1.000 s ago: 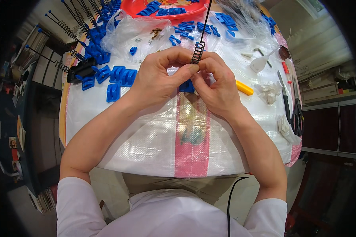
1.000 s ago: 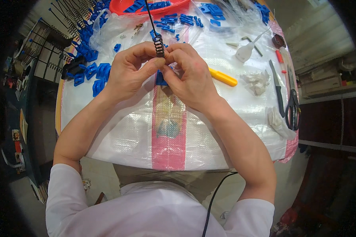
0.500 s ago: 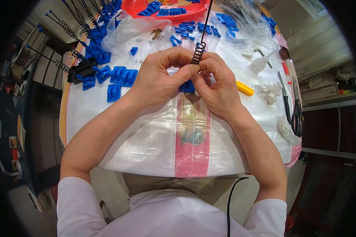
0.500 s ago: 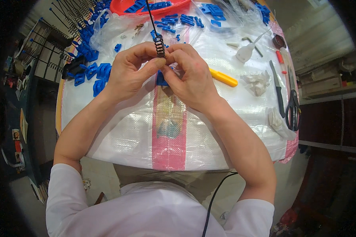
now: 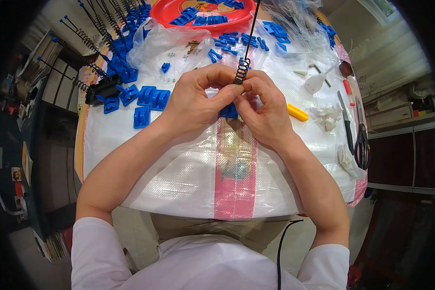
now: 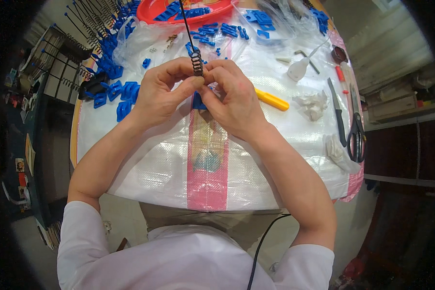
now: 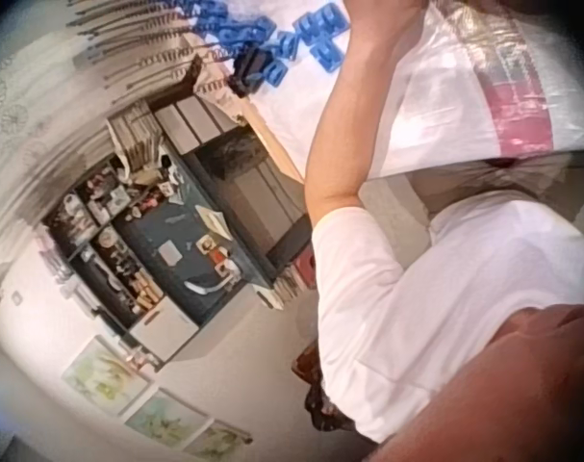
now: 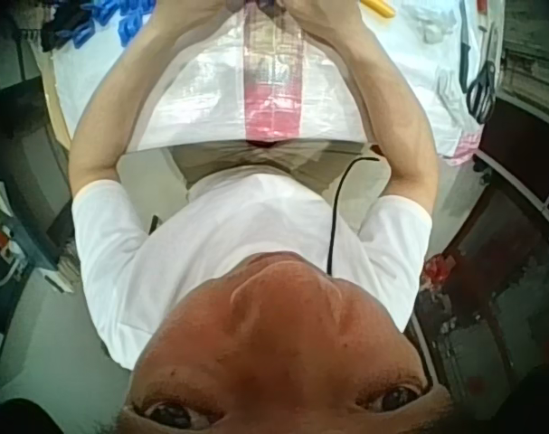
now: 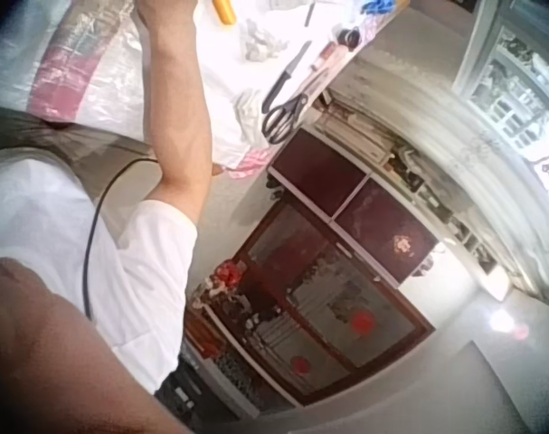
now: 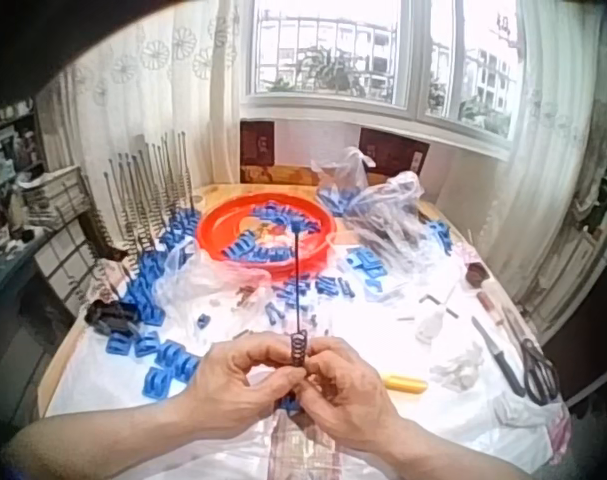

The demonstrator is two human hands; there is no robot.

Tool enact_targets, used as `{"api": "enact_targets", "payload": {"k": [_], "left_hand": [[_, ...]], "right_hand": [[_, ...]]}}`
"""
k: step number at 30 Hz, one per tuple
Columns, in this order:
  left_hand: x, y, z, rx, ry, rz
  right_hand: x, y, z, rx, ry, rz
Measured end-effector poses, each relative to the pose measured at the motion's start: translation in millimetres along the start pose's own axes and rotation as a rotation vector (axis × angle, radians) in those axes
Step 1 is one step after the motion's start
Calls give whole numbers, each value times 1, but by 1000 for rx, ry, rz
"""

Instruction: Assembling small metal springs and pins into blue plastic housings at a workstation.

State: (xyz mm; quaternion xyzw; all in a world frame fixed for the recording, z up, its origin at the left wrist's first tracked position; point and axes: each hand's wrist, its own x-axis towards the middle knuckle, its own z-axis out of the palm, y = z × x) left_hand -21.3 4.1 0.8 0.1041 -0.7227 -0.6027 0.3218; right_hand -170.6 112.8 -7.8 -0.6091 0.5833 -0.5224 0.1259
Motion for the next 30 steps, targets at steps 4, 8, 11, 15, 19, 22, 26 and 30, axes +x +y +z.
{"api": "enact_targets", "payload": {"k": [4,8,11,15,19,22,26,30], "left_hand": [[0,3,0,42,-13,10],[1,6,-1,57,-7,6],[0,5,-1,55,-3,-4],[0,6,-1,54,-3,-16],[0,6,-1,65,-6,-5],[0,8,-1,47,-8,-19],[0,8,-1,48,-13,-16],[0,8,-1,80,-15,-15]], "right_hand": [[0,1,-1,-20,2,-48],[0,1,-1,-17,-7,-43],[0,0,-1,-15,-10,-35],[0,1,-2,-17,-29,-2],[-1,2,-2,-25,-30,-24],[0,2,-2,-29,-21,-61],[0,2,-2,-46,-21,-76],[0,2,-2,-51,-12,-81]]}}
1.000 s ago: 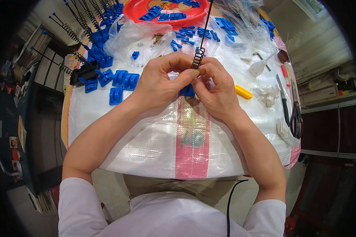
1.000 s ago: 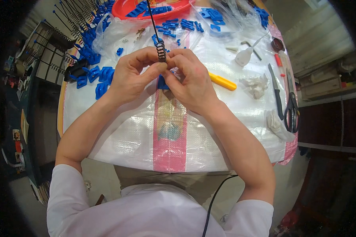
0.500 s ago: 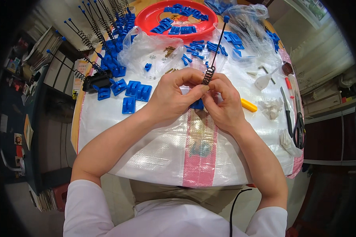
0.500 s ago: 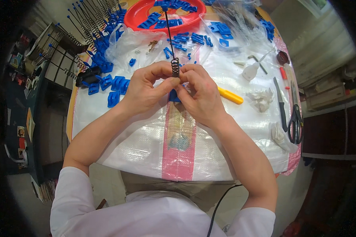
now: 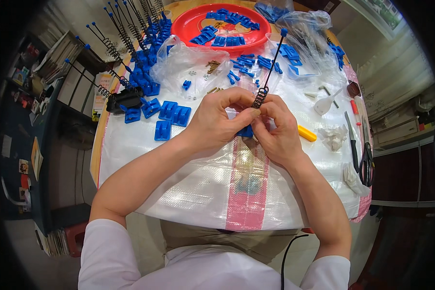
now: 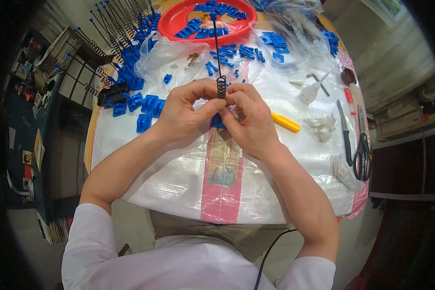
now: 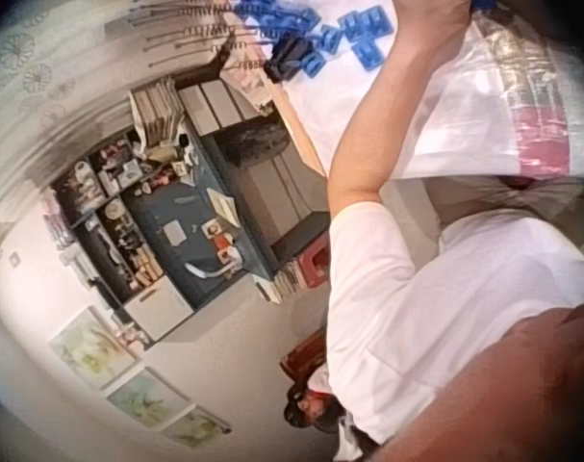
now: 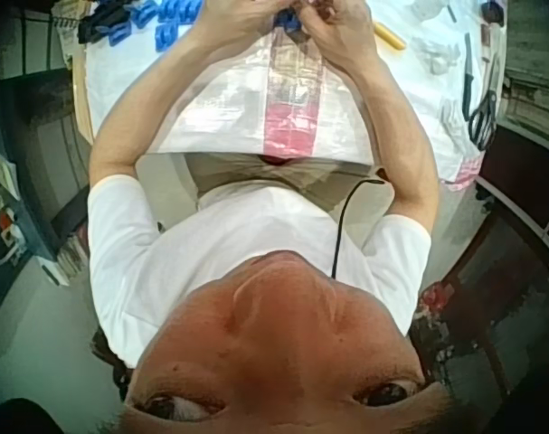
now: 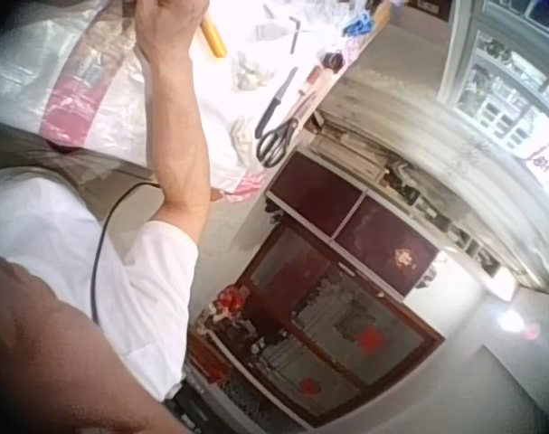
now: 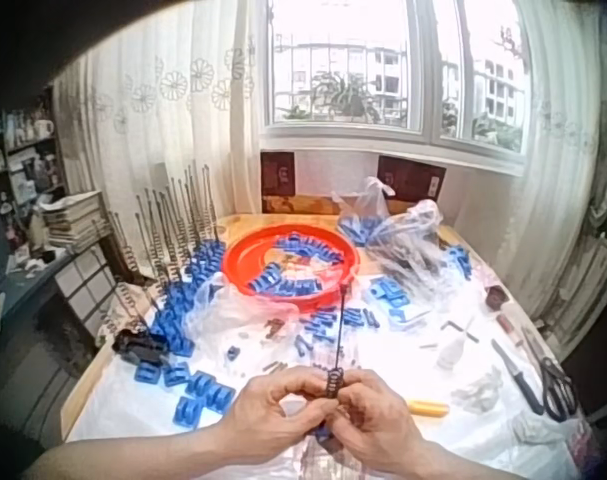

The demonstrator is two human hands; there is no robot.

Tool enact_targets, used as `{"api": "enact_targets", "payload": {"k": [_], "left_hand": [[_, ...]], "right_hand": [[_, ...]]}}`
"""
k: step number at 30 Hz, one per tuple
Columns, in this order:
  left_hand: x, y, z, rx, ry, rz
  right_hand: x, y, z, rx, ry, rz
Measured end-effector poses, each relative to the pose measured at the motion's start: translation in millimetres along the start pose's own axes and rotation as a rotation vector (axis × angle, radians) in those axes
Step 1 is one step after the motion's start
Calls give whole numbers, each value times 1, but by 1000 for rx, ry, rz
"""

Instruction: Assembling small metal springs and pins into blue plastic housings at a workstation.

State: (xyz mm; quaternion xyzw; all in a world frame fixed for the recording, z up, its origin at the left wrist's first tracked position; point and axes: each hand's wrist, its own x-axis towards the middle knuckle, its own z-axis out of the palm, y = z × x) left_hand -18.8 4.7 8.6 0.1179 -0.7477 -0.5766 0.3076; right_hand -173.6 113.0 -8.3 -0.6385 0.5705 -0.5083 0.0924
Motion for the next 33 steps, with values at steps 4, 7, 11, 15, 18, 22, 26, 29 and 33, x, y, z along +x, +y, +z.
{"api": "enact_targets", "payload": {"k": [4,7,11,15,18,22,26,29,33], "left_hand": [[0,-1,-1,1,-4,-2],[0,-1,0,5,8,18],[1,-2,1,13,31,44],[1,-1,1,21,25,22],[1,0,1,54,17,39],[1,-1,2,32,17,41],[1,1,3,19,9,43],[1,-3,2,16,10,60],[1,-4,1,28,8,58]], "right_hand": [[0,0,0,-7,-2,12],[0,0,1,-10,6,-3],[0,-1,0,-25,11,-14],[0,-4,-2,-45,-4,1],[0,-6,-2,-51,26,-31],[-1,-2,-3,-63,63,-35],[-1,-6,-4,-29,87,24],[0,-5,0,23,106,18],[-2,-3,2,67,93,56]]}}
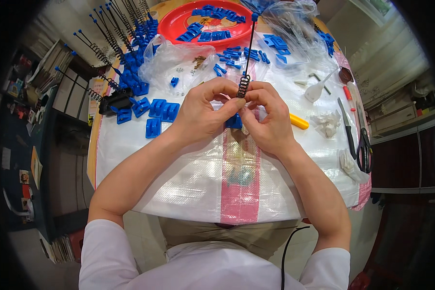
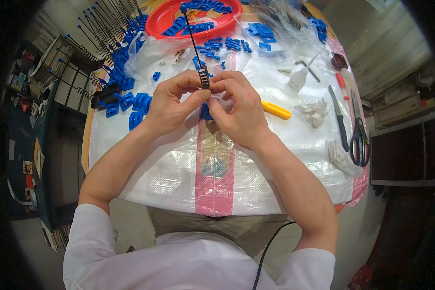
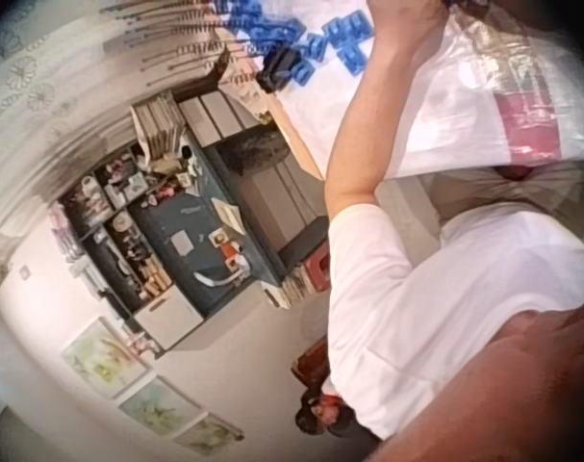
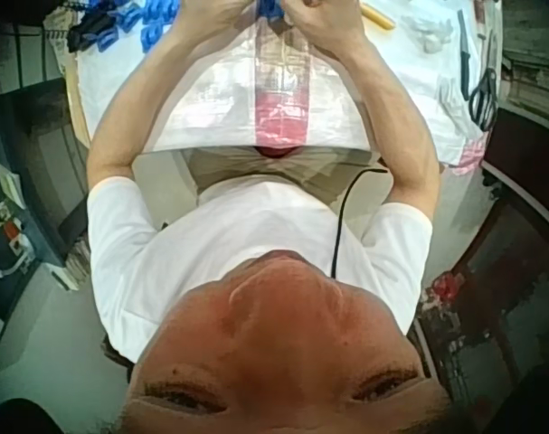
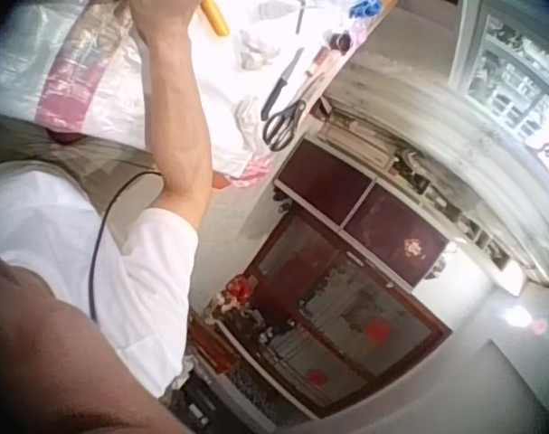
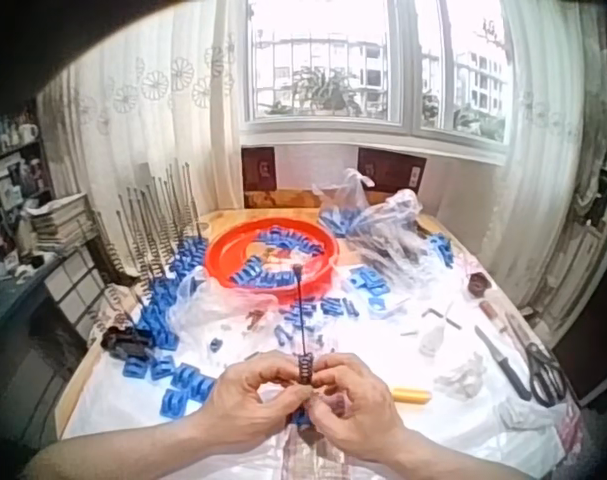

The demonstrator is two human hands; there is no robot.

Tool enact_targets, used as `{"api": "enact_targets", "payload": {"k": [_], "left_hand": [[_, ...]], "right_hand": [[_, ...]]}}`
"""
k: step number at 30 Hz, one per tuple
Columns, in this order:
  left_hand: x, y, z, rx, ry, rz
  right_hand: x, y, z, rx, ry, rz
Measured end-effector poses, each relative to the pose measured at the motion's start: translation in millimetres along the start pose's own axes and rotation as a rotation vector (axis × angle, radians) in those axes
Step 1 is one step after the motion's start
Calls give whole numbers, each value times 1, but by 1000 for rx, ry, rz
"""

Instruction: Assembling small metal springs and pins into blue plastic housings at a workstation.

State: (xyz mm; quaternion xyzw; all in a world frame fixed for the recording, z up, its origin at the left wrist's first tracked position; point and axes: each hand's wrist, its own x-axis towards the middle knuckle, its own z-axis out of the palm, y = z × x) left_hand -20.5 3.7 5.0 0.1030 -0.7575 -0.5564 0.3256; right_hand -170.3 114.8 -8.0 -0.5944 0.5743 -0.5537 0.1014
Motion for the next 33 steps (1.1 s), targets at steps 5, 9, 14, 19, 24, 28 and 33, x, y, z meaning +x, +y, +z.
{"api": "enact_targets", "payload": {"k": [5,9,14,19,24,28,33], "left_hand": [[0,2,-2,1,-24,-15],[0,3,-2,-1,-26,-32],[0,3,-3,8,-27,-60],[-1,-1,0,32,17,-21],[0,1,0,23,20,-45],[-1,0,-1,19,6,-54],[-1,1,-2,33,-14,-88]], "right_hand": [[0,0,2,46,4,12],[-2,4,6,151,10,74],[-2,3,7,205,-1,132],[-4,6,9,256,-14,136],[-5,5,10,293,-24,165],[-5,5,9,280,-35,161],[-6,8,11,345,-23,197]]}}
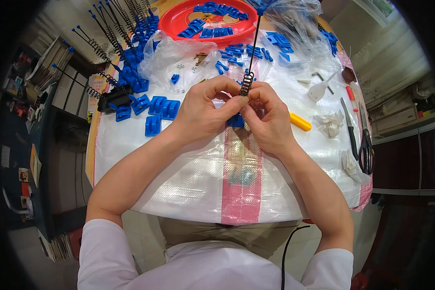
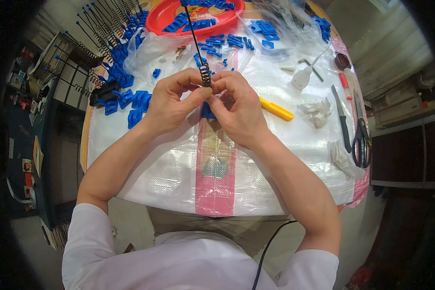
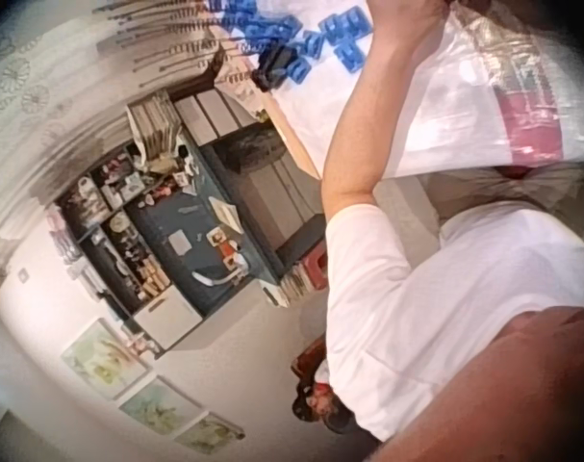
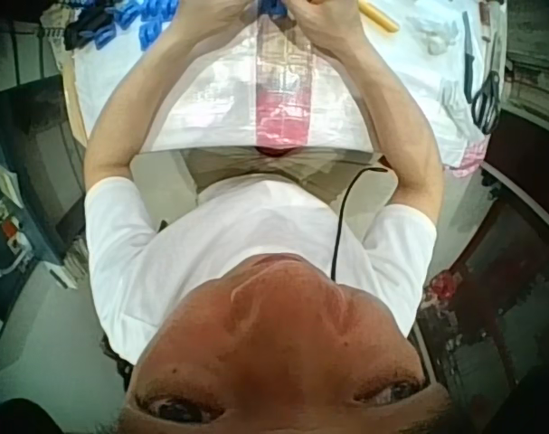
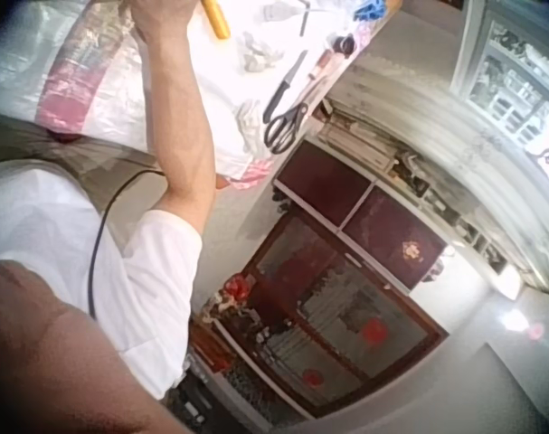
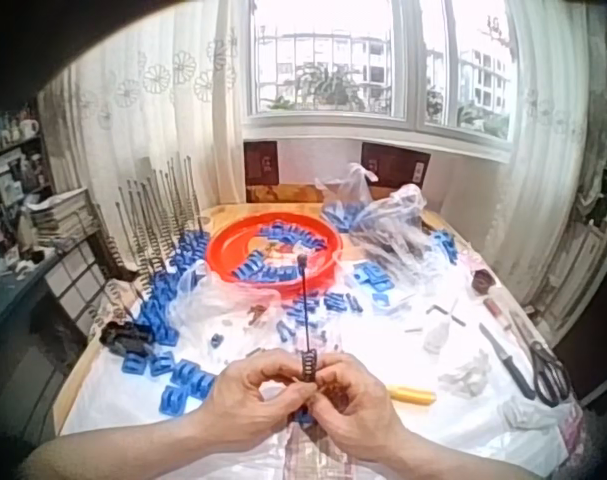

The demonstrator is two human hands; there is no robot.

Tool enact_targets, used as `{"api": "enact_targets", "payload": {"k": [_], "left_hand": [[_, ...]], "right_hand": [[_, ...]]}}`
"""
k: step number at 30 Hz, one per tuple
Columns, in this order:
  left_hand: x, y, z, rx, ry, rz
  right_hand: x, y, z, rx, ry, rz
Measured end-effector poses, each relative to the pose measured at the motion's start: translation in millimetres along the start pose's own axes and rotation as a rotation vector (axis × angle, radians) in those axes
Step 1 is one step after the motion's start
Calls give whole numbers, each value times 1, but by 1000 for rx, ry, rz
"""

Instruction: Assembling small metal springs and pins into blue plastic housings at a workstation.

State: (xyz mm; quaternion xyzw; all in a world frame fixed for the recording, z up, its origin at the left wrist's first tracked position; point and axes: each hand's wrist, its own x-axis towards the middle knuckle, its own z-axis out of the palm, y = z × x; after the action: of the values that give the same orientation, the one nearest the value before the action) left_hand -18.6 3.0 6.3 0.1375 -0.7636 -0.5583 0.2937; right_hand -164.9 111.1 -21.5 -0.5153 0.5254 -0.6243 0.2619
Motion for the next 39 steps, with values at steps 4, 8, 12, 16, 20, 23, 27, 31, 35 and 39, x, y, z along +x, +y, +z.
{"api": "enact_targets", "payload": {"k": [4,8,12,16,20,23,27,31,35,39], "left_hand": [[0,-3,0,-1,-4,25],[0,-6,1,-1,28,45],[0,-6,2,-9,40,43],[1,-6,2,-9,38,66],[2,-8,2,-13,30,74],[1,-9,2,-18,36,61],[1,-9,1,9,33,73],[1,-6,2,-14,35,68],[1,-6,2,-20,34,62],[1,-6,2,-21,37,65]], "right_hand": [[0,2,0,-47,12,-43],[0,-3,1,-55,8,-17],[0,-6,1,-25,5,8],[1,2,1,-46,8,-53],[1,2,1,-46,6,-41],[0,1,1,-45,5,-30],[1,3,0,-85,8,-69],[0,2,1,-51,8,-37],[0,0,0,-56,5,-26],[0,0,1,-43,7,-20]]}}
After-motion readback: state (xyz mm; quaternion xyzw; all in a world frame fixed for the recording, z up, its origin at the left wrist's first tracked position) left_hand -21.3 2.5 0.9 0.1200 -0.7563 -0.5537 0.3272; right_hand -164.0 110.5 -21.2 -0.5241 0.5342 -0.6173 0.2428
